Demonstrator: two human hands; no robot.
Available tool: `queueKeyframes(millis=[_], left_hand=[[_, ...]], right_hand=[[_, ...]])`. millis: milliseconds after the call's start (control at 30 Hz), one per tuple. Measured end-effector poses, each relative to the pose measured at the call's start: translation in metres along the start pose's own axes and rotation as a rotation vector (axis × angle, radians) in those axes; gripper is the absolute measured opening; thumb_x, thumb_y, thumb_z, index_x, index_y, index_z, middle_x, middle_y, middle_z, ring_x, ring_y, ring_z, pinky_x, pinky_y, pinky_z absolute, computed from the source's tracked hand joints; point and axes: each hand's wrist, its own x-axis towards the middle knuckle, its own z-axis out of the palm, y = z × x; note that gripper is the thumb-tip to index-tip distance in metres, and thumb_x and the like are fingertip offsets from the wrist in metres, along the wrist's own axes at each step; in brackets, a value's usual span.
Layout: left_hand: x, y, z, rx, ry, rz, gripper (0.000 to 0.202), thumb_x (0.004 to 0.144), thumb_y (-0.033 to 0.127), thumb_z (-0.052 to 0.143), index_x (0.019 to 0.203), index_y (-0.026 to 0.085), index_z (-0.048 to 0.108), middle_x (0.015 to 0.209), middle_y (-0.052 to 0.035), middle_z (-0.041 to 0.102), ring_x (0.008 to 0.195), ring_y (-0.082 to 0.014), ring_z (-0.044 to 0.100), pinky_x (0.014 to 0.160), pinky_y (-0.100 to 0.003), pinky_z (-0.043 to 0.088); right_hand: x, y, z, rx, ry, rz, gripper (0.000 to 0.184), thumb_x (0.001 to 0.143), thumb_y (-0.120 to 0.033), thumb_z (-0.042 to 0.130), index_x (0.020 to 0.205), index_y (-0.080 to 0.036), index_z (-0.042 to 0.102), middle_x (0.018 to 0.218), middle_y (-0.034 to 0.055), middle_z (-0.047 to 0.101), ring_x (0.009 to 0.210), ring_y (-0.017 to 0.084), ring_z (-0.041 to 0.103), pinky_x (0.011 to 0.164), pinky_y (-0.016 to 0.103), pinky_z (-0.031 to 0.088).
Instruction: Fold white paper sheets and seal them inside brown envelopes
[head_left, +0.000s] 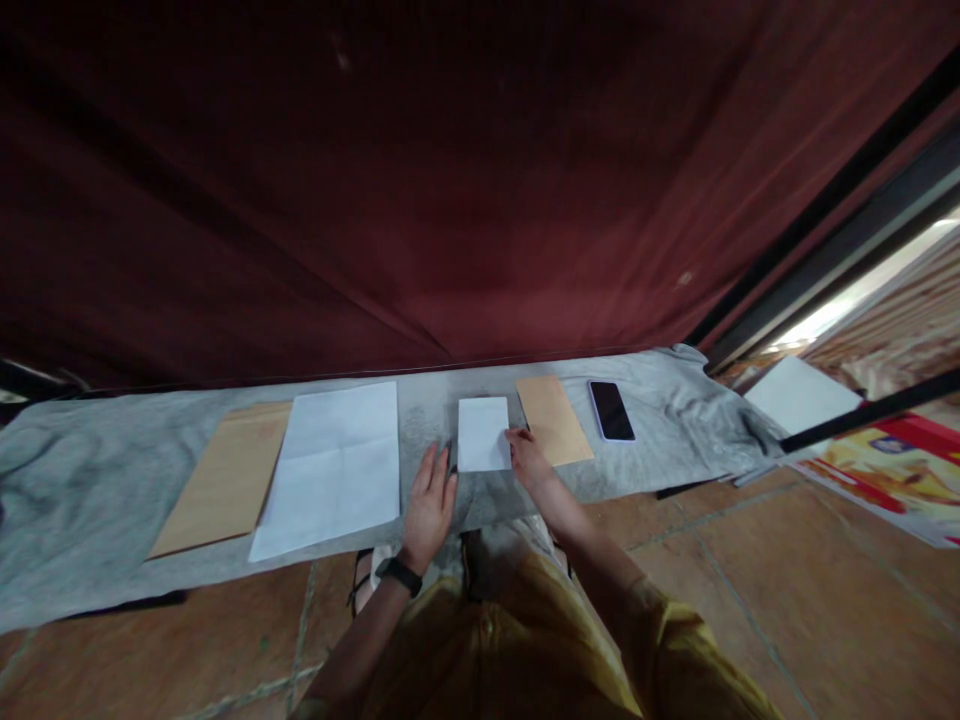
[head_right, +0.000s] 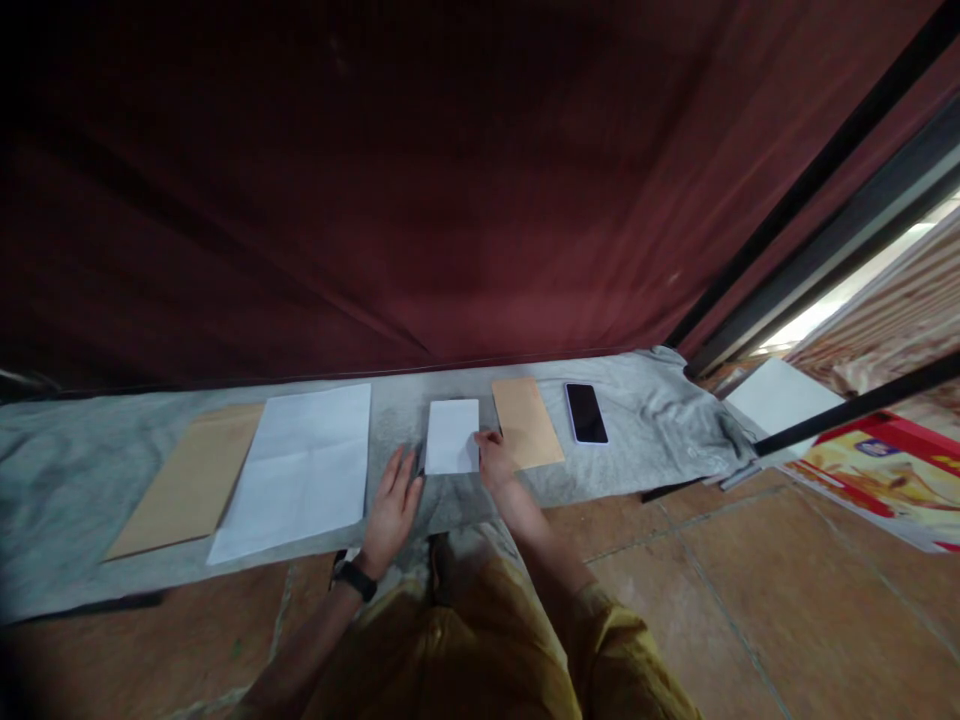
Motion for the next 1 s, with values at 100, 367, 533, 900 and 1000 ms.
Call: queueKeyframes(millis=[100, 367, 533, 900, 1000], left_hand=[[0.0, 0.004, 0.002, 0.012, -0.006, 0.023, 0.056, 0.104, 0.029, 0.035, 0.159, 0.023, 0.026, 0.164, -0.0113, 0.032, 0.151, -0.0252, 0.031, 0.12, -0.05, 0.038], [-0.003, 0.013, 0.004, 0.195, -0.217, 0.168, 0.054, 0.102, 0.034, 0.039, 0.152, 0.014, 0.04, 0.157, -0.0145, 0.045, 0.149, -0.0274, 0.035, 0.12, -0.052, 0.037], [-0.002, 0.018, 0.002, 0.265, -0.26, 0.171, 0.051, 0.102, 0.035, 0.04, 0.147, 0.012, 0.049, 0.156, -0.0167, 0.045, 0.149, -0.0289, 0.035, 0.12, -0.052, 0.035], [-0.002, 0.018, 0.004, 0.295, -0.276, 0.184, 0.052, 0.101, 0.039, 0.041, 0.145, 0.014, 0.051, 0.154, -0.0163, 0.048, 0.148, -0.0287, 0.038, 0.121, -0.052, 0.033], [-0.003, 0.018, 0.003, 0.306, -0.287, 0.188, 0.051, 0.101, 0.038, 0.039, 0.141, 0.01, 0.055, 0.152, -0.018, 0.049, 0.147, -0.0288, 0.038, 0.122, -0.052, 0.032]], right_hand=[[-0.015, 0.011, 0.01, 0.027, 0.066, 0.027, 0.03, 0.084, -0.051, 0.052, 0.069, -0.026, 0.044, 0.06, -0.0002, 0.058, 0.064, 0.018, 0.065, 0.061, 0.029, 0.054], [-0.031, 0.027, 0.028, -0.042, 0.091, -0.002, 0.03, 0.086, -0.046, 0.044, 0.102, -0.023, 0.054, 0.088, 0.0072, 0.068, 0.075, 0.022, 0.069, 0.066, 0.034, 0.057], [-0.039, 0.022, 0.018, -0.163, 0.084, -0.046, 0.042, 0.09, -0.037, 0.04, 0.127, -0.02, 0.049, 0.11, 0.0113, 0.068, 0.094, 0.022, 0.068, 0.077, 0.035, 0.058], [-0.061, -0.009, 0.006, -0.994, -0.404, -0.601, 0.043, 0.101, -0.019, 0.041, 0.141, -0.021, 0.057, 0.154, 0.0077, 0.049, 0.145, 0.022, 0.04, 0.121, 0.045, 0.034], [-0.053, -0.011, 0.01, -1.041, -0.519, -0.646, 0.043, 0.104, -0.026, 0.04, 0.143, -0.019, 0.055, 0.153, 0.0078, 0.05, 0.145, 0.022, 0.041, 0.123, 0.044, 0.032]])
